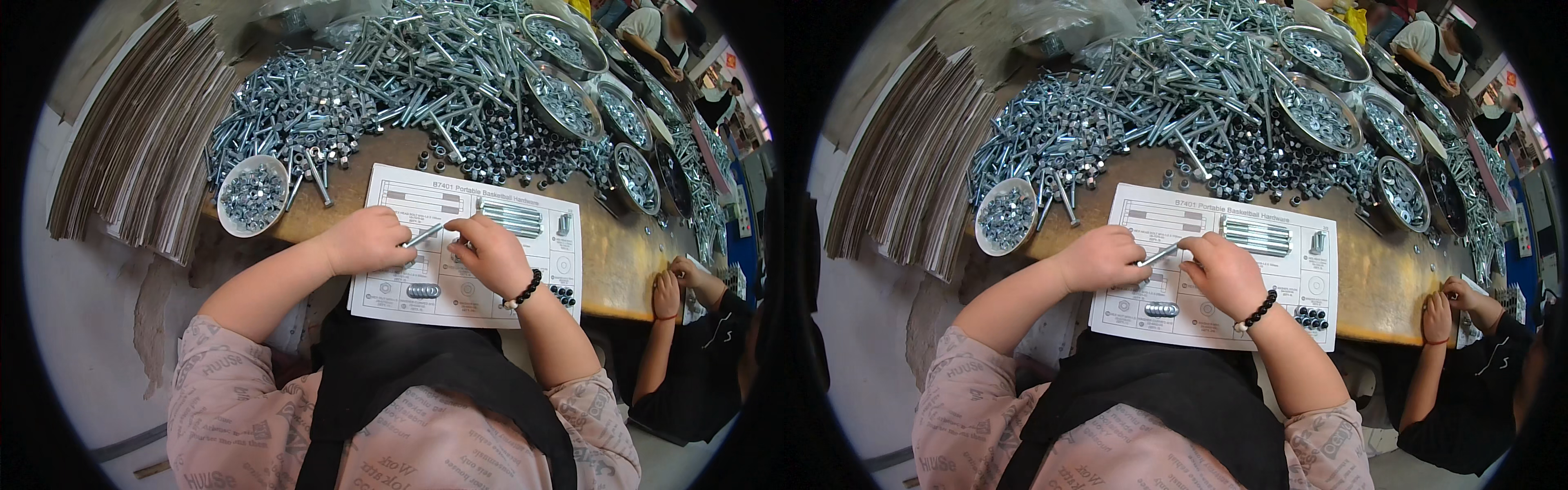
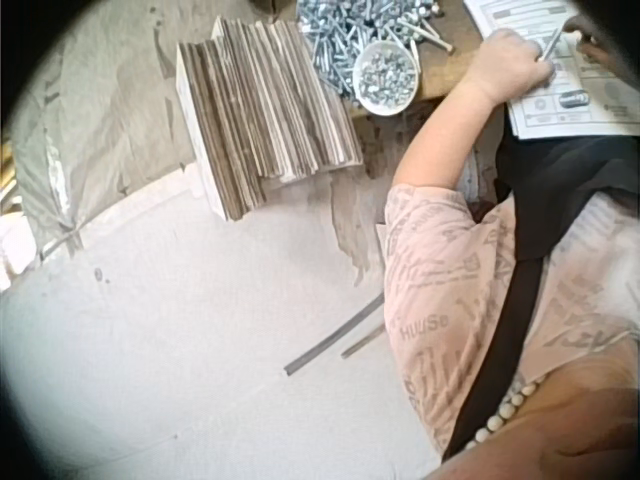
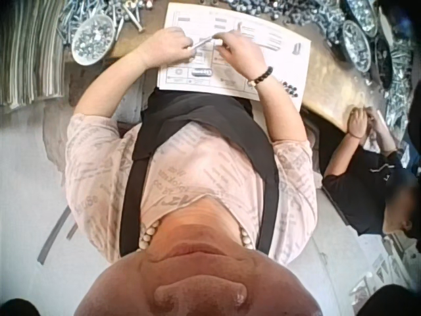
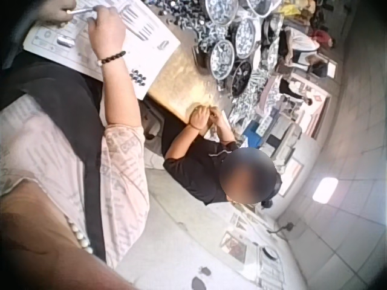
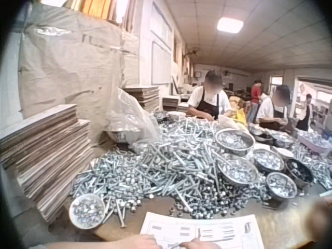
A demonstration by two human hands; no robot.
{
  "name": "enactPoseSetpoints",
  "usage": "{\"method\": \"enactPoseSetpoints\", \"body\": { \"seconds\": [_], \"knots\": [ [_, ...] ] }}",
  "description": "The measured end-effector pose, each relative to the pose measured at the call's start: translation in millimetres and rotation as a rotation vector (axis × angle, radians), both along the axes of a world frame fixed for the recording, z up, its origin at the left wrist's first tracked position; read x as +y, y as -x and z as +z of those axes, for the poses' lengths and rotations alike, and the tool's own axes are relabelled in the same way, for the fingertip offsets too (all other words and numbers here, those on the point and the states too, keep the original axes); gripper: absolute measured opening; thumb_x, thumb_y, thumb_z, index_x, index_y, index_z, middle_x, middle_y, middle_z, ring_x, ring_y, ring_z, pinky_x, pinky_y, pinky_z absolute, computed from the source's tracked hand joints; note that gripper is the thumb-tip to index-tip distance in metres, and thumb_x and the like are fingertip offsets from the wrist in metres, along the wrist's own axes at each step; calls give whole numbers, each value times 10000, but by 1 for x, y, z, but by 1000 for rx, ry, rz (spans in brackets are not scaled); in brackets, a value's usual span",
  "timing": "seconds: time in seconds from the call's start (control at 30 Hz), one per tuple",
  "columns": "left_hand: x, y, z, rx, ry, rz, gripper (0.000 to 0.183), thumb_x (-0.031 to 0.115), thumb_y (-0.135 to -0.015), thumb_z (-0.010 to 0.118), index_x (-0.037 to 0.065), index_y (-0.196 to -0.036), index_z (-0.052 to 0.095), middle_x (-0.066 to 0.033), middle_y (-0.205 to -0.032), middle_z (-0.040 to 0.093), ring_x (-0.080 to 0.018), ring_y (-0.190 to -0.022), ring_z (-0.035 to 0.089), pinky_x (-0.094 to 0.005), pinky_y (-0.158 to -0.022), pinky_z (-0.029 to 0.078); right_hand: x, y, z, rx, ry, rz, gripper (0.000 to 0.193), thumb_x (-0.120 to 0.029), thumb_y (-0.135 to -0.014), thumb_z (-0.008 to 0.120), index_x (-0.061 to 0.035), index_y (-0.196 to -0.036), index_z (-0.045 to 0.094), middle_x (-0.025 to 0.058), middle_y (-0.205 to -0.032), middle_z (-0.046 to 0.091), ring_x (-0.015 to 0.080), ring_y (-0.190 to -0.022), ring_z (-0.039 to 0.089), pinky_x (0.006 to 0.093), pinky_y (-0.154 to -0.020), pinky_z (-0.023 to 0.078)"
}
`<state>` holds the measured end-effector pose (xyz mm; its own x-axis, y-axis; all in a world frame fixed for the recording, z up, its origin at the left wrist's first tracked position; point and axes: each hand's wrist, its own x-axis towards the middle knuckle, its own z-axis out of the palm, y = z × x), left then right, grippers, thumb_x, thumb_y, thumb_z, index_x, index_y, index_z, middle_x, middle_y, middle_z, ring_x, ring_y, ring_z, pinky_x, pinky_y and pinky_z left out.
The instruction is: The person sorts metal fasteners from a large pile on a table into designated sections on a printed instruction sheet. They pick bolts, nuts, and washers by hand and place them into specific areas on the sheet, occasionally adjusting the sheet's position.
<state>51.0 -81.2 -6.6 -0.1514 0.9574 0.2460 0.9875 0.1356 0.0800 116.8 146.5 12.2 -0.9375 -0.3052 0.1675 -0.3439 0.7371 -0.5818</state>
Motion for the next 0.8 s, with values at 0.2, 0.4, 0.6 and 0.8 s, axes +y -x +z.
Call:
{"method": "enactPoseSetpoints", "body": {
  "seconds": [0.2,0.4,0.6,0.8],
  "knots": [
    [-6,-8,9,-124,27,163,209,221,-672,659,140,-855,598,-27,-929,583,-209,-829,565,-327,-734,432,-13,-9,-7,24,-79,120,159,-160,-729,640,-112,-877,606,62,-790,551,252,-706,570,347,-606,467],
    [-22,-20,0,-301,65,382,211,230,-664,685,88,-784,587,-35,-951,584,-235,-838,568,-363,-706,452,-9,-5,-10,69,-114,61,183,-155,-730,638,-102,-902,606,61,-802,556,247,-729,571,340,-618,471],
    [-12,-37,-7,-369,-45,518,245,179,-684,669,83,-901,608,-67,-919,575,-254,-852,559,-363,-729,449,-5,-6,-8,23,-130,40,207,-182,-746,616,-117,-943,603,67,-827,555,245,-772,570,342,-656,475],
    [-7,-41,-7,-404,-31,534,276,152,-696,659,83,-958,607,-69,-905,567,-254,-850,552,-359,-732,447,4,-9,-3,20,-95,18,213,-154,-743,629,-105,-950,609,77,-813,564,263,-721,574,347,-622,470]
  ]
}}
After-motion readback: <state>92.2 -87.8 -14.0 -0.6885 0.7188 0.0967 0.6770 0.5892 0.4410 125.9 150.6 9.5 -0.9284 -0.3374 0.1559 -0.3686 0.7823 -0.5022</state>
